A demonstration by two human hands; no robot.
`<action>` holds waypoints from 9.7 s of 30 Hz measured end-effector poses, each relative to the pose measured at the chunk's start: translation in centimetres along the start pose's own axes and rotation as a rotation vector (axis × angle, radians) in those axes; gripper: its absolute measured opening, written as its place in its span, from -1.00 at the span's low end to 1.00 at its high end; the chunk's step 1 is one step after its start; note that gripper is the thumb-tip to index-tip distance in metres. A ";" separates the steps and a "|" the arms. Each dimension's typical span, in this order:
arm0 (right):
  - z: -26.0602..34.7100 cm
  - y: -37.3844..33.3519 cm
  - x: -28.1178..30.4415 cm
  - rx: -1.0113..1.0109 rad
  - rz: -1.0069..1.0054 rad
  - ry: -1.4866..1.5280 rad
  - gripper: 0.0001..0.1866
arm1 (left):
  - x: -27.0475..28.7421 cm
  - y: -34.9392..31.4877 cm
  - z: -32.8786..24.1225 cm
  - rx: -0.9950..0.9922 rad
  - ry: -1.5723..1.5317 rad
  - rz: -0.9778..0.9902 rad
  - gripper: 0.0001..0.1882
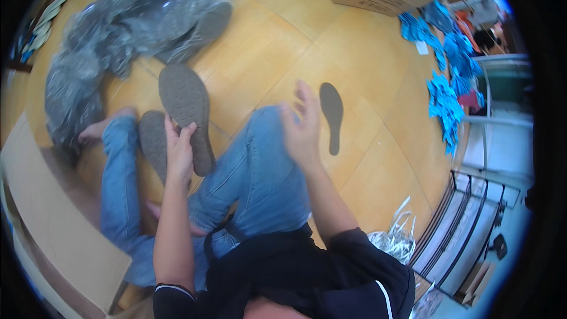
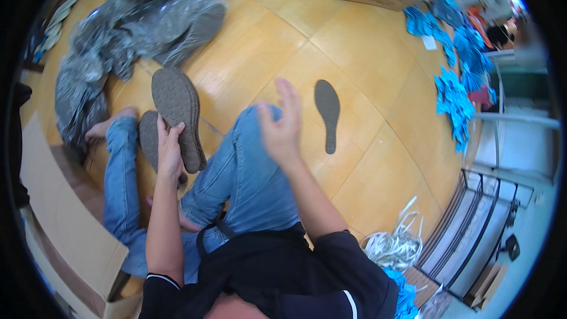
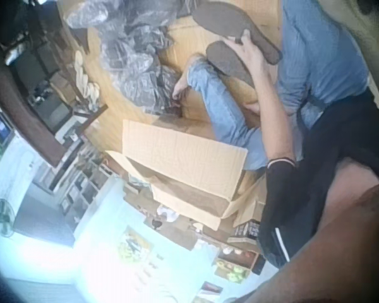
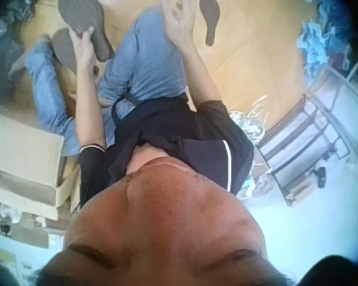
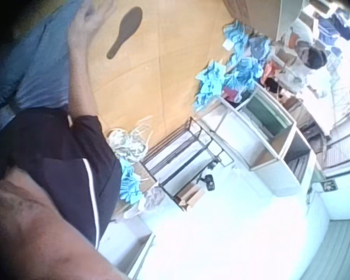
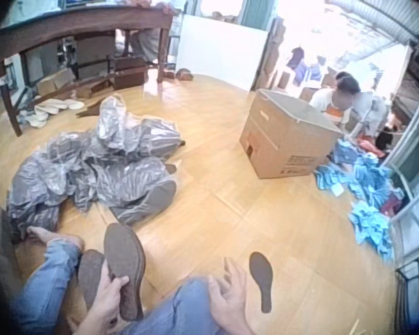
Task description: The person sits on the floor and repeatedly unpacks stacks of shoe insoles from plastic bags, separates them, and places them into a cardboard box. The person handles the insoles by hand, turning them over and stacking them before packing.
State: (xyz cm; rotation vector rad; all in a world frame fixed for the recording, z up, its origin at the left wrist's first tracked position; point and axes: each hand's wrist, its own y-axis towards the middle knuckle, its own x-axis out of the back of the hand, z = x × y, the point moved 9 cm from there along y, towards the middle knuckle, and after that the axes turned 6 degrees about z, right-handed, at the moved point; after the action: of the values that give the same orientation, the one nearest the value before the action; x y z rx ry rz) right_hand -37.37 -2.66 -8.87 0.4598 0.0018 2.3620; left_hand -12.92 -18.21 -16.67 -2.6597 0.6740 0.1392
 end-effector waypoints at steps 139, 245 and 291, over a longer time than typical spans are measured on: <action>17.7 -7.6 -14.4 -0.036 0.585 0.524 -0.49 | 6.2 -20.4 -9.2 -0.404 -0.703 -0.089 -0.39; 10.8 -8.7 -13.9 -0.254 0.429 0.538 -0.47 | 5.9 -18.8 -7.5 -0.362 -0.567 -0.171 -0.59; 7.6 -10.3 -16.2 -0.434 0.543 0.699 -0.46 | 7.4 -19.9 -4.3 -0.141 -0.518 -0.165 -0.17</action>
State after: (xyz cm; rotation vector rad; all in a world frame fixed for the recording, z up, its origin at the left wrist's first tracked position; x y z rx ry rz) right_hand -17.08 -6.64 -8.35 -0.6589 -0.3413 2.8157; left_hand 3.00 -7.09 -7.20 -2.6248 0.2824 0.8196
